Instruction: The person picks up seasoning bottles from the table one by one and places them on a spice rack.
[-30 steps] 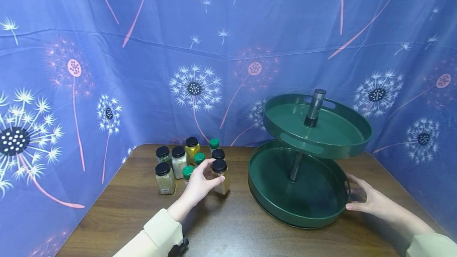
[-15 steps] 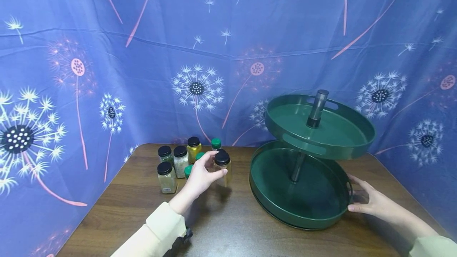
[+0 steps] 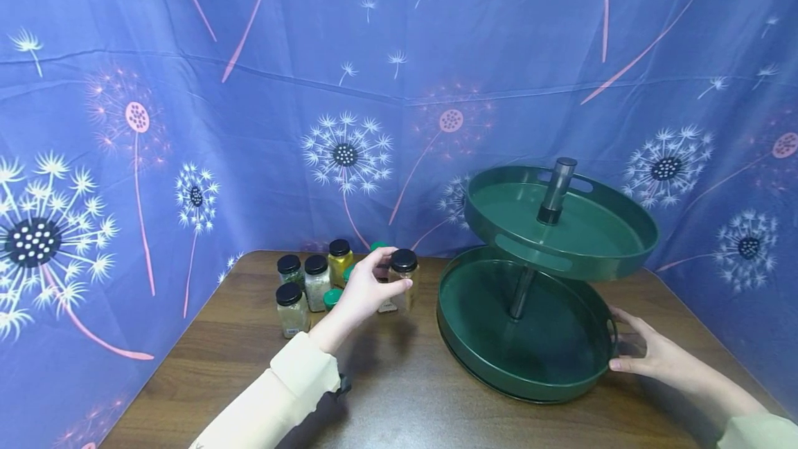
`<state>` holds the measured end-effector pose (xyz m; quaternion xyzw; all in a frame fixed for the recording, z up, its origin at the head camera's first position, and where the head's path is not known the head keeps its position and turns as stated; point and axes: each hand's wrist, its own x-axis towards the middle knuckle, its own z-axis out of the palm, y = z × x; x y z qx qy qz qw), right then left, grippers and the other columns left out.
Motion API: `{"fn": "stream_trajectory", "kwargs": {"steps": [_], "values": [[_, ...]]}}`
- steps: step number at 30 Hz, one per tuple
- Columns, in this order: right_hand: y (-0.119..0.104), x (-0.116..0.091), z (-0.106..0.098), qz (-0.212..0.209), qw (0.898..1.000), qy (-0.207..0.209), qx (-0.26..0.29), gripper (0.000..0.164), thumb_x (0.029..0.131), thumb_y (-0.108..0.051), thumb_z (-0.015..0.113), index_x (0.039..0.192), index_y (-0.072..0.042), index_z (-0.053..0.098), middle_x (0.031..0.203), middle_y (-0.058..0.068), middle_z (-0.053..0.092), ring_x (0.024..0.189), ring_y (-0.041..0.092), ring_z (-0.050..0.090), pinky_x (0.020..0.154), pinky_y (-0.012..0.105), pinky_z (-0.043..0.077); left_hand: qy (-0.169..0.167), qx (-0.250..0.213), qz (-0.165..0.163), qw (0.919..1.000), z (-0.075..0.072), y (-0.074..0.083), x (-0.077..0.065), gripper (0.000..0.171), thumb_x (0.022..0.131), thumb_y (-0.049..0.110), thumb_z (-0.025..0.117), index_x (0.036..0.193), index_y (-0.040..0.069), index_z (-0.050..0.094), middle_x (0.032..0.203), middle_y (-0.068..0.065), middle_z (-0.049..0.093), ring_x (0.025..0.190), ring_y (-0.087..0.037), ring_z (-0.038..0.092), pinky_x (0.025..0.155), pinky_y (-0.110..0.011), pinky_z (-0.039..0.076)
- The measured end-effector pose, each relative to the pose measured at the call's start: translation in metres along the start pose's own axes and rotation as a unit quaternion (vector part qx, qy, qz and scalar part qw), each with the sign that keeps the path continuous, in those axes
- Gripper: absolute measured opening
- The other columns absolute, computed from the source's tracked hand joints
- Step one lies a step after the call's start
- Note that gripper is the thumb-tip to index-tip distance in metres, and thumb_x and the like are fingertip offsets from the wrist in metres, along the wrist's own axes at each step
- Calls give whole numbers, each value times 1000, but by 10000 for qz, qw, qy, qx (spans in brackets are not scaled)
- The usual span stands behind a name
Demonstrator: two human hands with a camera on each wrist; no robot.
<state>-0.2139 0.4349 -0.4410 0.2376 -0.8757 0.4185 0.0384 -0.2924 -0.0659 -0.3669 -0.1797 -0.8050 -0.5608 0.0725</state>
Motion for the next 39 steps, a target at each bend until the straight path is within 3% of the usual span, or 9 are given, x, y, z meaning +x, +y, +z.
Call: {"fn": "stream_trajectory", "kwargs": {"steps": [12, 21, 30, 39], "values": [[1, 0, -1, 132, 9998, -17, -121, 87, 80, 7, 67, 146, 7, 11, 131, -38, 19, 107, -18, 42, 71, 19, 51, -154, -262, 131, 9995, 16, 16, 26, 51, 77, 22, 78, 123, 22, 57, 114, -3, 64, 96, -20, 63, 79, -37, 51], [4, 1, -1, -26, 10000, 45, -52, 88, 77, 11, 68, 146, 7, 12, 134, -32, 23, 109, -17, 43, 71, 21, 53, -157, -230, 283, 9992, 36, 17, 49, 51, 76, 19, 78, 123, 17, 57, 111, -6, 66, 94, -20, 63, 82, -35, 51], [5, 1, -3, -83, 9999, 75, -130, 89, 77, 11, 68, 146, 7, 12, 135, -34, 22, 109, -17, 43, 71, 20, 52, -272, -925, -115, 9953, 59, 22, 70, 59, 78, 22, 77, 131, 19, 51, 121, -5, 58, 98, -19, 65, 75, -32, 54], [4, 1, 1, -333, 9993, 46, 176, 89, 76, 16, 65, 146, 7, 11, 139, -29, 25, 112, -16, 43, 73, 22, 53, -269, -1048, -5, 9941, 87, 19, 83, 55, 77, 18, 78, 127, 20, 54, 116, -2, 60, 97, -19, 67, 77, -31, 54]]}}
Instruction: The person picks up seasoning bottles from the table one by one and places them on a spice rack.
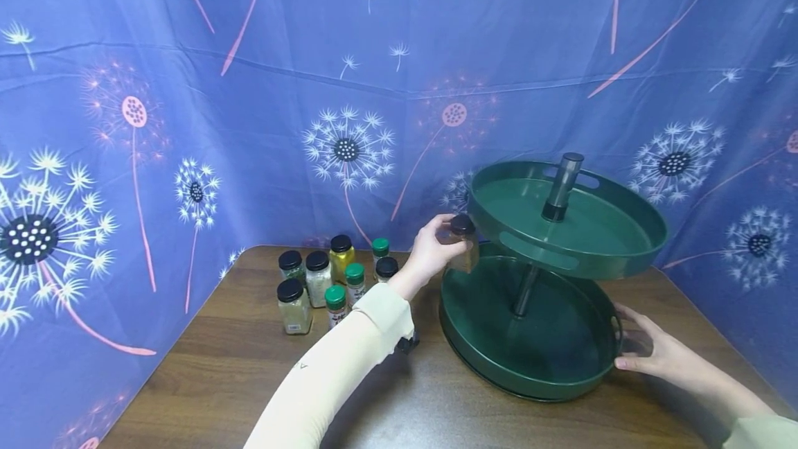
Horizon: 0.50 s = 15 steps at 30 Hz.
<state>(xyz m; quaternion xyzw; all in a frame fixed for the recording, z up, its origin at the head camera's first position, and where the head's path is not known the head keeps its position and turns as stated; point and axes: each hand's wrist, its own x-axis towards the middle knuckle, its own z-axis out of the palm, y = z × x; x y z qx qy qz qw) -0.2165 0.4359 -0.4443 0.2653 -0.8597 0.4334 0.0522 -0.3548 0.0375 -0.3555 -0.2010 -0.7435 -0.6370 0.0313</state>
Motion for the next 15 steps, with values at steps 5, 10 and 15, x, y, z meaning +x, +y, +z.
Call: {"fn": "stream_trajectory", "kwargs": {"steps": [5, 10, 15], "values": [[2, 1, 1, -178, 9998, -17, -81, 92, 73, 17, 67, 146, 8, 11, 140, -25, 26, 114, -15, 43, 73, 22, 54, -51, -19, 79, 10000, 10, -5, 4, 54, 77, 15, 78, 126, 18, 54, 116, -2, 61, 96, -16, 67, 76, -29, 54], [9, 1, 1, -332, 9991, 88, -254, 96, 69, 17, 71, 144, 11, 12, 139, -25, 29, 112, -15, 45, 72, 19, 52, -53, 121, 41, 9999, 16, -8, 8, 55, 77, 15, 78, 126, 20, 54, 117, -2, 62, 94, -14, 67, 76, -29, 54], [11, 0, 3, -439, 9983, 192, -343, 98, 66, 17, 73, 143, 13, 13, 139, -24, 30, 112, -14, 46, 70, 19, 52, -63, 250, 8, 9997, 22, -15, 11, 56, 77, 16, 79, 127, 20, 55, 116, -2, 63, 94, -14, 67, 76, -27, 53]]}}
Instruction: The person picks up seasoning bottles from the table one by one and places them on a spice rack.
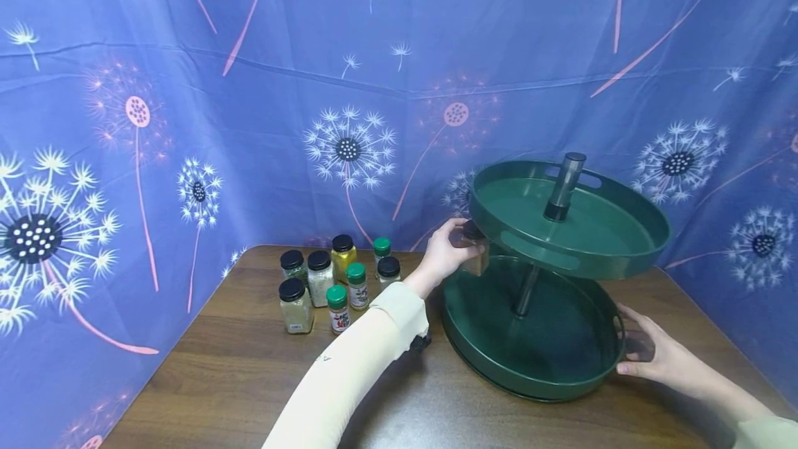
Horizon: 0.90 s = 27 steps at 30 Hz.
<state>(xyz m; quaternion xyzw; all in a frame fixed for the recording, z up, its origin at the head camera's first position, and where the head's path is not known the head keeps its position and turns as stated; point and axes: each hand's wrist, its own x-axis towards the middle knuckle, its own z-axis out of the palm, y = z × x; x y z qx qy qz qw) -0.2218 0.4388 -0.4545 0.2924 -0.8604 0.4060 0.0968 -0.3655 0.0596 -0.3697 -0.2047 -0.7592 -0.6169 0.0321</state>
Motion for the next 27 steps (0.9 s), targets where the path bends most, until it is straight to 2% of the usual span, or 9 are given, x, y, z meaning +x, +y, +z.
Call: {"fn": "stream_trajectory", "kwargs": {"steps": [10, 17, 22, 27], "values": [[1, -3, 4, 71, 9998, 131, -110, 99, 66, 16, 73, 145, 9, 13, 138, -22, 30, 112, -14, 45, 71, 18, 51, -95, 278, -101, 9995, 6, -11, 4, 57, 76, 18, 79, 128, 21, 54, 121, 0, 60, 97, -14, 67, 77, -29, 53], [2, -4, 4, -6, 9999, 152, -29, 99, 66, 17, 73, 145, 10, 14, 137, -18, 34, 111, -12, 48, 74, 16, 51, -97, 536, -8, 9985, 8, -19, 6, 57, 75, 17, 80, 127, 17, 56, 120, -3, 63, 91, -13, 67, 74, -26, 52], [1, -4, 4, 163, 9997, 115, -133, 98, 68, 14, 73, 146, 8, 14, 138, -20, 31, 112, -14, 46, 74, 16, 50, -161, 545, 21, 9984, 10, -26, 9, 57, 75, 14, 80, 127, 15, 56, 117, -5, 64, 89, -13, 67, 71, -23, 52], [0, -5, 4, 176, 9997, 103, -147, 99, 68, 14, 74, 146, 7, 13, 137, -20, 32, 111, -13, 47, 73, 17, 51, -243, 501, -34, 9984, 13, -31, 11, 57, 76, 13, 79, 127, 15, 55, 115, -5, 63, 92, -14, 67, 72, -24, 52]]}}
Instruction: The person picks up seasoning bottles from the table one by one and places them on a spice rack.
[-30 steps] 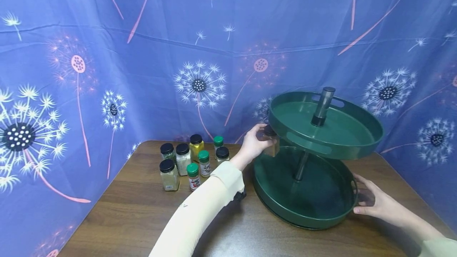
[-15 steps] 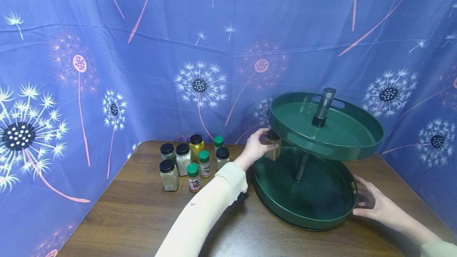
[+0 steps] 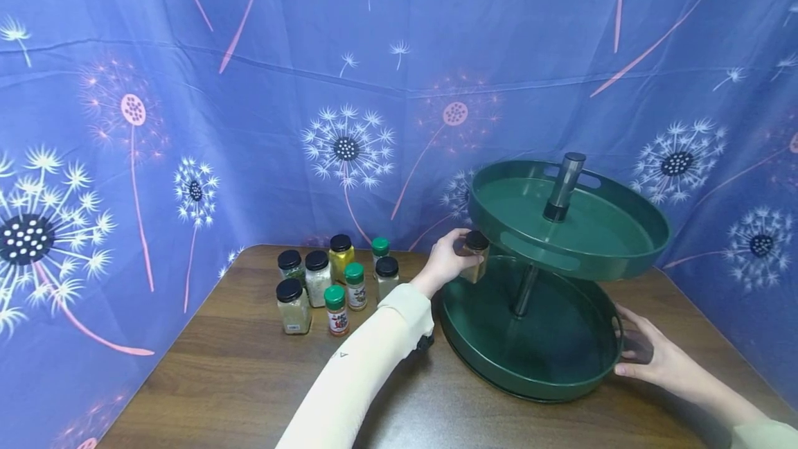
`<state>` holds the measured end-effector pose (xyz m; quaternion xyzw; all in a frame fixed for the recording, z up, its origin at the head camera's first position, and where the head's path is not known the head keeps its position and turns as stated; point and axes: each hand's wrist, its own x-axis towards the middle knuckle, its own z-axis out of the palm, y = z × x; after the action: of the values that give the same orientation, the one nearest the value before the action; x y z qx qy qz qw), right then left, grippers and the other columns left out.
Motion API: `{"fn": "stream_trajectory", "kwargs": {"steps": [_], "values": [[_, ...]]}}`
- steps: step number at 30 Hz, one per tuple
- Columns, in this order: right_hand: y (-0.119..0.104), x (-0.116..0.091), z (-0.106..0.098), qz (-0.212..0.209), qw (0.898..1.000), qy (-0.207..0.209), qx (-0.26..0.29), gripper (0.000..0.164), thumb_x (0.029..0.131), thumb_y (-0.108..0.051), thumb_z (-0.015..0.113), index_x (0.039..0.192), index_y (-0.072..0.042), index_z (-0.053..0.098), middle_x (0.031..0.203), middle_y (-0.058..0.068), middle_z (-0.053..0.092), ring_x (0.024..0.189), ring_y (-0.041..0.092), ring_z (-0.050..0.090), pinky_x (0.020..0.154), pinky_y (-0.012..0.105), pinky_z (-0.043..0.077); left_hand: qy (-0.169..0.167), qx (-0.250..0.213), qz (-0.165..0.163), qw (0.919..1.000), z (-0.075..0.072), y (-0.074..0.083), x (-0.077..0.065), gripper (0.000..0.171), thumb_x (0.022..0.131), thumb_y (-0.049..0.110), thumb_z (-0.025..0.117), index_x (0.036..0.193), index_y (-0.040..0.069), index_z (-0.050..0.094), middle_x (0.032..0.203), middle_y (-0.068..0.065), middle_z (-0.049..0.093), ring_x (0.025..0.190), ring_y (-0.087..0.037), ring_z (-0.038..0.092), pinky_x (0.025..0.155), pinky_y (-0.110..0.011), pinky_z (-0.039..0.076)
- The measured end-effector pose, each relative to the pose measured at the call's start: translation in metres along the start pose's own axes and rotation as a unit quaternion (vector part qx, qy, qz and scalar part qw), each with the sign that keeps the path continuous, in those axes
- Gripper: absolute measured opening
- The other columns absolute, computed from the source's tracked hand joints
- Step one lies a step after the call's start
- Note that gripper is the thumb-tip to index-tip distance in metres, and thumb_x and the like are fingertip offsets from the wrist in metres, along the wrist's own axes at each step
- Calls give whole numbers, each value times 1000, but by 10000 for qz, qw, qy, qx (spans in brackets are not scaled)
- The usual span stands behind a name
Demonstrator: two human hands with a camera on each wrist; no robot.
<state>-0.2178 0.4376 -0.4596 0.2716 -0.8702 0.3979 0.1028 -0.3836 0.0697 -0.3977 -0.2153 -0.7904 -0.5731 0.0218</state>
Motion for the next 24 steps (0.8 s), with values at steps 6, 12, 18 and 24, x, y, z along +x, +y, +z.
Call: {"fn": "stream_trajectory", "kwargs": {"steps": [6, 12, 18, 24], "values": [[-1, 1, -1, 60, 10000, -1, -33, 99, 68, 14, 74, 146, 8, 14, 134, -19, 34, 110, -12, 47, 73, 19, 52, -51, 48, 11, 10000, 2, -1, 1, 57, 76, 13, 78, 128, 14, 55, 116, -6, 63, 95, -16, 66, 77, -26, 52], [-3, 3, -2, 134, 9999, -86, -17, 97, 70, 13, 73, 146, 7, 14, 136, -19, 31, 112, -14, 45, 74, 20, 52, 30, 284, 82, 9996, 4, 0, 2, 56, 76, 13, 79, 127, 12, 55, 117, -8, 63, 94, -17, 67, 79, -25, 52], [-4, 1, -2, 203, 9998, -64, -44, 97, 70, 12, 74, 146, 7, 14, 136, -19, 31, 112, -14, 45, 74, 20, 53, 76, 398, 46, 9992, 5, -1, 3, 55, 76, 14, 78, 126, 12, 55, 118, -8, 62, 93, -17, 67, 80, -26, 51], [-4, 2, -1, 118, 9999, -32, 19, 97, 68, 14, 73, 146, 8, 15, 137, -18, 32, 113, -14, 45, 75, 18, 52, 84, 769, 38, 9970, 7, -1, 3, 54, 77, 16, 78, 126, 13, 54, 120, -7, 62, 104, -19, 61, 88, -31, 48]]}}
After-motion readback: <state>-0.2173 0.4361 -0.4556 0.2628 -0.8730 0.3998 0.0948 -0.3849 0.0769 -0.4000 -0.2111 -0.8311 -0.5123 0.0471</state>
